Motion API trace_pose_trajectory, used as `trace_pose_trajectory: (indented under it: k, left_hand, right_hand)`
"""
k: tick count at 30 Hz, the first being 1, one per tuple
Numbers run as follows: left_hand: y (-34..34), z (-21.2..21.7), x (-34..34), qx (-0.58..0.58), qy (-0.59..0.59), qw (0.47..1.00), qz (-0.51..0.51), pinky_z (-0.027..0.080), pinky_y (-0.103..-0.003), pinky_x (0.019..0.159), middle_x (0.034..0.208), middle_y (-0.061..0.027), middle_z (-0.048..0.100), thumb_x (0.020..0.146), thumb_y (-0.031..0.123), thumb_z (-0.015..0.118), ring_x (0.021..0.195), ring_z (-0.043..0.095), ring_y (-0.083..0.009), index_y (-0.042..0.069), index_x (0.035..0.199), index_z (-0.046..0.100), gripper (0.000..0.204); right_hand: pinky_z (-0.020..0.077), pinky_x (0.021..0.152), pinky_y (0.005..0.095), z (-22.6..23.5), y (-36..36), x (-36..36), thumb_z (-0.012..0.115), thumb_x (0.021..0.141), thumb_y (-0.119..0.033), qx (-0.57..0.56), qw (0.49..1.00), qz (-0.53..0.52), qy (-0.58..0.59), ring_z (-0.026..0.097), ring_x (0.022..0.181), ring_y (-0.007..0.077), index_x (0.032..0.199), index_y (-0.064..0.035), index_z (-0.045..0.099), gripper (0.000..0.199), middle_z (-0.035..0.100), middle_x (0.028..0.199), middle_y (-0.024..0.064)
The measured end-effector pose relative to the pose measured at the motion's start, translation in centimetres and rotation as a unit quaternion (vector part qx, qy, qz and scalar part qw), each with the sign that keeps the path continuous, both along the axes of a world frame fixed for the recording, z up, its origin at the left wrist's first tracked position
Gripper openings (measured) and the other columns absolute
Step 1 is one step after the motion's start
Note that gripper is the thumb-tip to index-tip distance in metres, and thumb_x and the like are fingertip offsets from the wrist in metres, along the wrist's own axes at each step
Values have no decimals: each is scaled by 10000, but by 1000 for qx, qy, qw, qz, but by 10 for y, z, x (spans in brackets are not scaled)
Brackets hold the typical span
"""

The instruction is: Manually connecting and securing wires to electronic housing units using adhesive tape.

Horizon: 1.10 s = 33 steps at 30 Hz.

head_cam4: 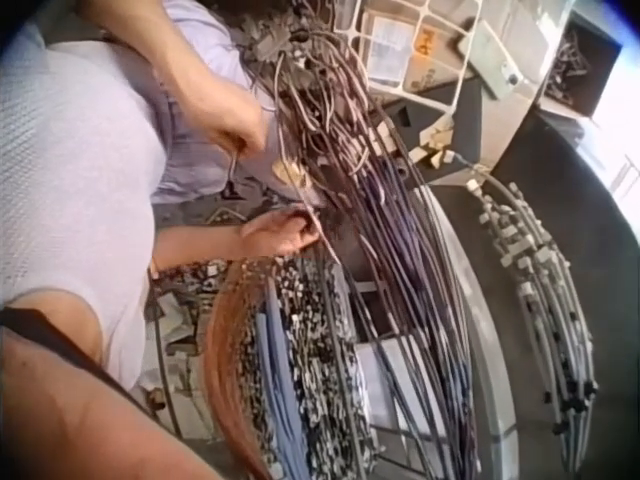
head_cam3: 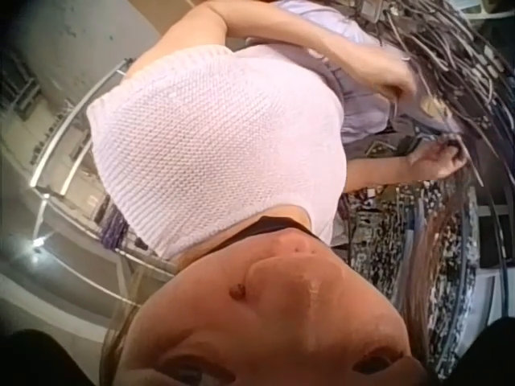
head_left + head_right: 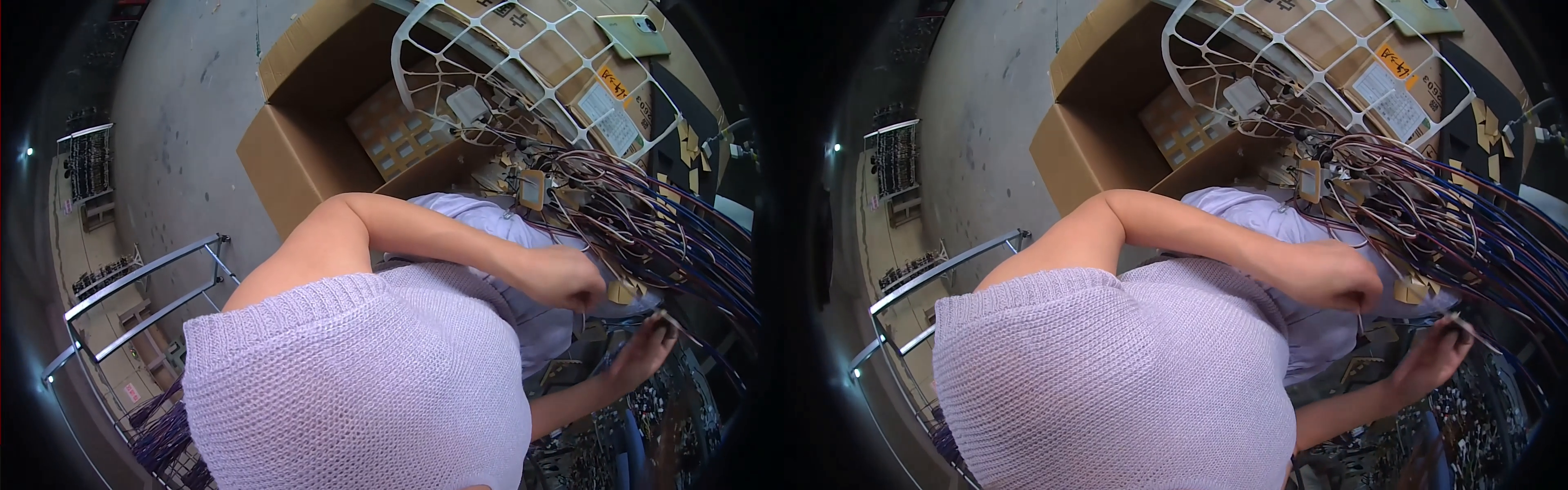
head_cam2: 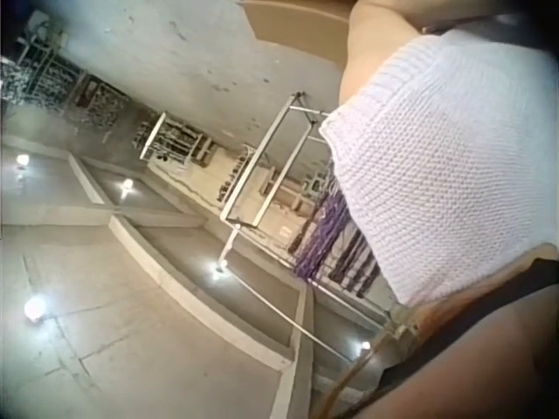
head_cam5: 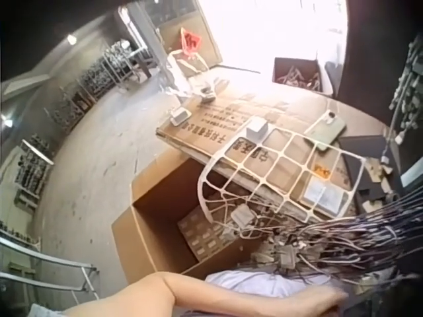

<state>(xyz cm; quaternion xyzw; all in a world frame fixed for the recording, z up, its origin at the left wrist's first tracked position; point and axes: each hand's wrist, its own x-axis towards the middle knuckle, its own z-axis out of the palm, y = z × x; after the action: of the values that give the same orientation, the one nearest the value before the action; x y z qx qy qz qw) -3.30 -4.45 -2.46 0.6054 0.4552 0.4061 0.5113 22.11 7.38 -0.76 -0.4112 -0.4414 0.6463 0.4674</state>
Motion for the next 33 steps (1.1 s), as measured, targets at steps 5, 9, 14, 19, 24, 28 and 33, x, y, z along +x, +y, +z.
trace_pose_trajectory:
  k: [5, 9, 14, 19, 24, 28, 33]
  left_hand:
    - [-4, 23, 16, 130, -39, 991, 9, 503, -394, 678, 1149, -91, 536, 796, 144, 645, 844, 618, -298, 74, 817, 613, 79]
    - [-3, 25, 28, 123, -42, 991, -5, 505, -404, 688, 1034, -93, 576, 754, 148, 668, 863, 620, -310, 77, 813, 655, 93]
    - [-5, 21, 22, 111, -79, 990, 27, 510, -372, 727, 1025, -124, 580, 773, 69, 677, 872, 613, -310, 38, 883, 628, 124]
    - [-2, 33, 15, 89, -50, 994, 27, 483, -321, 728, 948, -91, 563, 751, 1, 707, 868, 582, -248, 49, 863, 647, 136]
    - [-1, 35, 9, -50, -55, 997, -12, 518, -269, 787, 1068, -80, 526, 799, 14, 697, 942, 579, -180, 33, 901, 653, 112]
    - [4, 24, 7, -58, -17, 998, 20, 492, -303, 834, 1257, -150, 461, 801, 95, 701, 1055, 541, -246, 22, 879, 651, 118]
    - [12, 46, 6, -233, -22, 972, -32, 521, -219, 629, 1361, -117, 449, 844, 212, 708, 1054, 563, -139, 28, 882, 670, 191]
  right_hand:
    - [381, 985, 311, -13, -61, -2, 641, 878, -163, -90, 936, 278, 198, 503, 1155, 216, 1253, 47, 426, 480, 483, 1288, 163]
    - [385, 991, 320, 0, -89, -19, 622, 883, -115, -91, 984, 150, -16, 501, 1166, 230, 1177, 31, 456, 368, 503, 1246, 113]
    - [432, 907, 318, -10, -92, -29, 612, 825, -28, -38, 994, 99, -5, 523, 1036, 203, 1092, -24, 500, 290, 537, 1102, 98]
    - [411, 906, 301, -4, -90, -50, 588, 810, 27, -18, 991, 96, 90, 544, 979, 196, 1068, -17, 521, 270, 562, 1047, 104]
    - [506, 882, 345, -1, -83, -28, 573, 874, 34, -41, 982, -100, 154, 564, 978, 182, 1080, -23, 530, 217, 562, 1060, 94]
    - [434, 829, 256, 24, -78, 2, 575, 868, 25, 32, 994, -72, 78, 538, 941, 155, 1094, 2, 538, 230, 506, 1134, 124]
    - [429, 809, 231, 50, -111, -30, 607, 802, 62, 18, 989, 51, -136, 542, 899, 109, 1231, 19, 506, 443, 569, 1007, 68]
